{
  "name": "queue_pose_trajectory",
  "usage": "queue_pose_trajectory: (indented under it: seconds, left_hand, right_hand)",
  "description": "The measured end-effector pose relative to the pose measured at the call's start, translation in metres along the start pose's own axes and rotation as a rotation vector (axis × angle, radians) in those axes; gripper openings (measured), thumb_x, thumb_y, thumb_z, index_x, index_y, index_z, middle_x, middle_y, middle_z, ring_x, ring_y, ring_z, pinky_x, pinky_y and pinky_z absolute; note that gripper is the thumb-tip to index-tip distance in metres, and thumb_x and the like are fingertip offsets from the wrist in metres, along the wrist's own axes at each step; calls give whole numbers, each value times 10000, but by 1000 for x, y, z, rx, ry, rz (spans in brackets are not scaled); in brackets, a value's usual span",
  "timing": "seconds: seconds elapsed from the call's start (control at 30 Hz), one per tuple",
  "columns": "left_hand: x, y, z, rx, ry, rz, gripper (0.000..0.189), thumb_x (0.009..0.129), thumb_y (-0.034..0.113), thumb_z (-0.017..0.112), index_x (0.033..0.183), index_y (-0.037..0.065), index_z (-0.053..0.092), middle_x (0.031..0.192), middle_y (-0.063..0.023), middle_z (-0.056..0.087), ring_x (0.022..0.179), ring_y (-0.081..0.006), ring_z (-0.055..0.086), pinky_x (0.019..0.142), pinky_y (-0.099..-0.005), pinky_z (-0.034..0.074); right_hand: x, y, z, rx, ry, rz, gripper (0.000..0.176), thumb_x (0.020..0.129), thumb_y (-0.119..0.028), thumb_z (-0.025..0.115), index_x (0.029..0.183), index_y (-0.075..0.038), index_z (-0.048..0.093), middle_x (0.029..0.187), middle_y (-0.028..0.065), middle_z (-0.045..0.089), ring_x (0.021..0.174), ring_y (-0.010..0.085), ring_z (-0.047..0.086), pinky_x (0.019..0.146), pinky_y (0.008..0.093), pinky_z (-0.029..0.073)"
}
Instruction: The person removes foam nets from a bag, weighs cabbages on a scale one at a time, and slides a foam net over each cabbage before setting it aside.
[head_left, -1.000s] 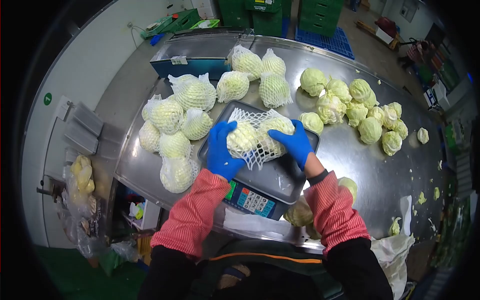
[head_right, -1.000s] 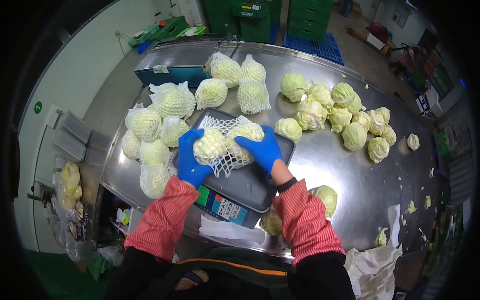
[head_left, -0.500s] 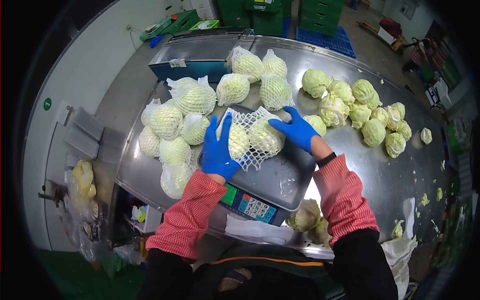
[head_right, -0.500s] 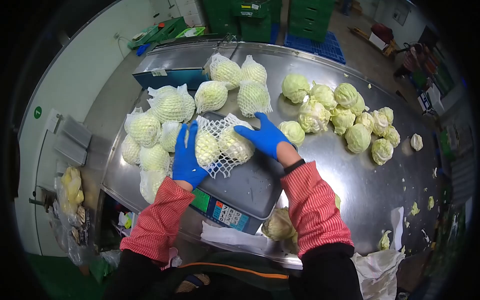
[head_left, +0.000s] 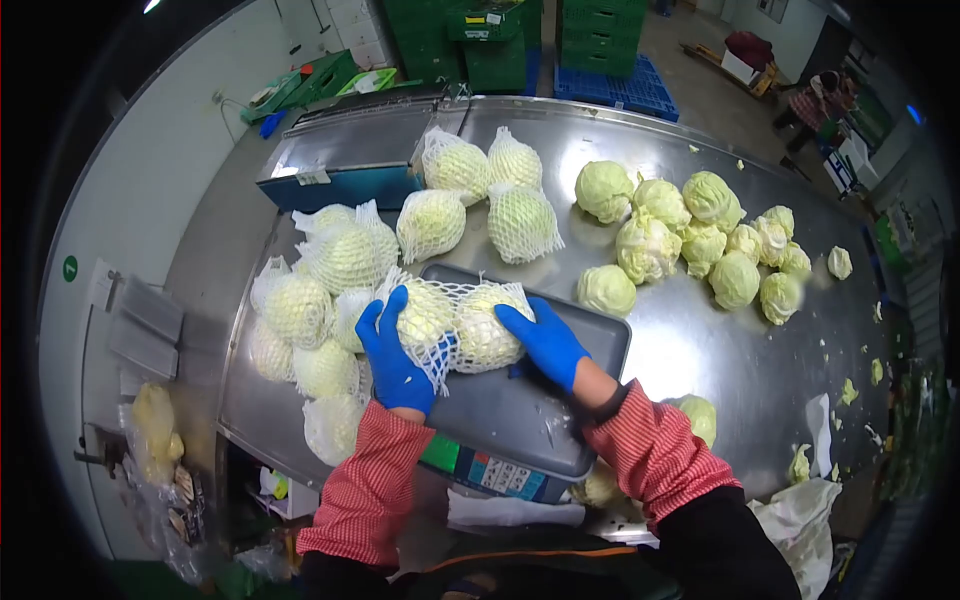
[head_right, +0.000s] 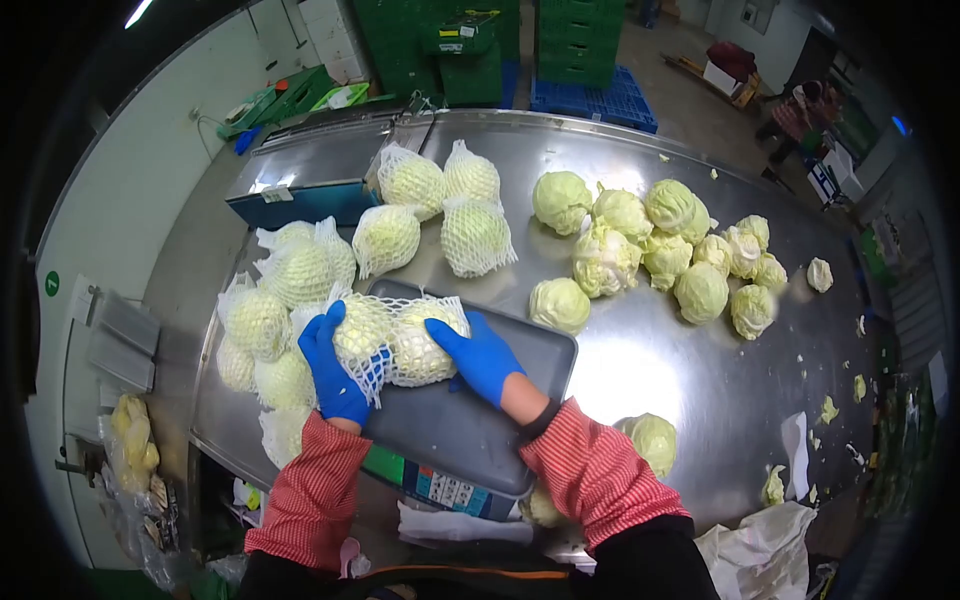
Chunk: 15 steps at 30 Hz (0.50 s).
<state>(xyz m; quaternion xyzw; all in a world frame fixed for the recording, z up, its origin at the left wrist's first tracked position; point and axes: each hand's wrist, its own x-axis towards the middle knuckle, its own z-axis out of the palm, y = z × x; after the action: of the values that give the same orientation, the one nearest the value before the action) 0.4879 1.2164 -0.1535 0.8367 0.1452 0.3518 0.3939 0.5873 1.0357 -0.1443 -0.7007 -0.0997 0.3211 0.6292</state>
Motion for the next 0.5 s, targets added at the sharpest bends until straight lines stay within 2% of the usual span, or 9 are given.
queue_pose_trajectory:
  seconds: [0.03, 0.13, 0.17, 0.27, 0.33, 0.37, 0.47, 0.5]
  left_hand:
    - [7, 4, 1, 61, -2, 52, 680, 618, -34, 731, 1234, 73, 464, 1194, -96, 334, 1132, -250, 407, 994, -347, 374]
    - [43, 10, 18, 64, 33, 126, 644, 617, -12, 742, 1200, 55, 475, 1142, -90, 382, 1115, -252, 413, 991, -342, 353]
    - [59, 11, 27, 81, 57, 163, 638, 614, 35, 768, 1182, 49, 479, 1110, -97, 414, 1097, -266, 419, 981, -344, 338]
    - [111, 14, 61, 10, 102, 242, 665, 607, 110, 805, 1184, 65, 479, 1104, -121, 412, 1078, -295, 419, 963, -359, 341]
    - [145, 0, 88, 70, 136, 285, 672, 613, 112, 801, 1199, 79, 474, 1100, -121, 409, 1070, -299, 419, 960, -363, 344]
    - [158, -6, 101, 60, 128, 260, 717, 599, 125, 810, 1221, 74, 457, 1121, -123, 391, 1061, -300, 419, 952, -372, 355]
    - [177, -47, 139, 195, -20, 94, 779, 578, 155, 822, 1253, 103, 435, 1145, -141, 363, 1088, -317, 406, 959, -391, 368]
    - [175, -60, 146, 295, -91, 93, 874, 553, 191, 835, 1308, 149, 395, 1176, -164, 337, 1131, -349, 383, 981, -405, 368]
  right_hand:
    - [4, -6, -3, 127, -36, 47, 735, 808, -541, 569, 1235, 42, 432, 1159, 249, 549, 1114, 343, 518, 942, 369, 390]
    - [33, -18, -20, -128, 178, -186, 723, 806, -517, 587, 1235, 45, 438, 1159, 252, 549, 1107, 333, 527, 938, 371, 395]
    - [45, -32, -29, -267, 272, -207, 724, 801, -511, 594, 1235, 49, 442, 1148, 253, 556, 1095, 328, 535, 939, 372, 395]
    - [96, -68, -58, -177, 255, -332, 739, 802, -525, 583, 1269, 25, 422, 1124, 246, 568, 1030, 309, 576, 887, 349, 436]
    - [117, -100, -69, -196, 244, -252, 731, 812, -514, 578, 1286, 14, 404, 1123, 237, 570, 992, 299, 594, 856, 336, 456]
    - [135, -104, -75, -172, 223, -245, 750, 818, -530, 555, 1303, 15, 384, 1179, 238, 542, 1055, 318, 565, 894, 352, 437]
    - [233, -66, -99, -473, 280, -380, 802, 812, -570, 529, 1333, 11, 343, 1246, 247, 495, 1136, 350, 511, 950, 373, 398]
    - [241, -61, -102, -477, 263, -331, 822, 809, -589, 514, 1343, 7, 324, 1254, 250, 487, 1146, 358, 500, 961, 377, 387]
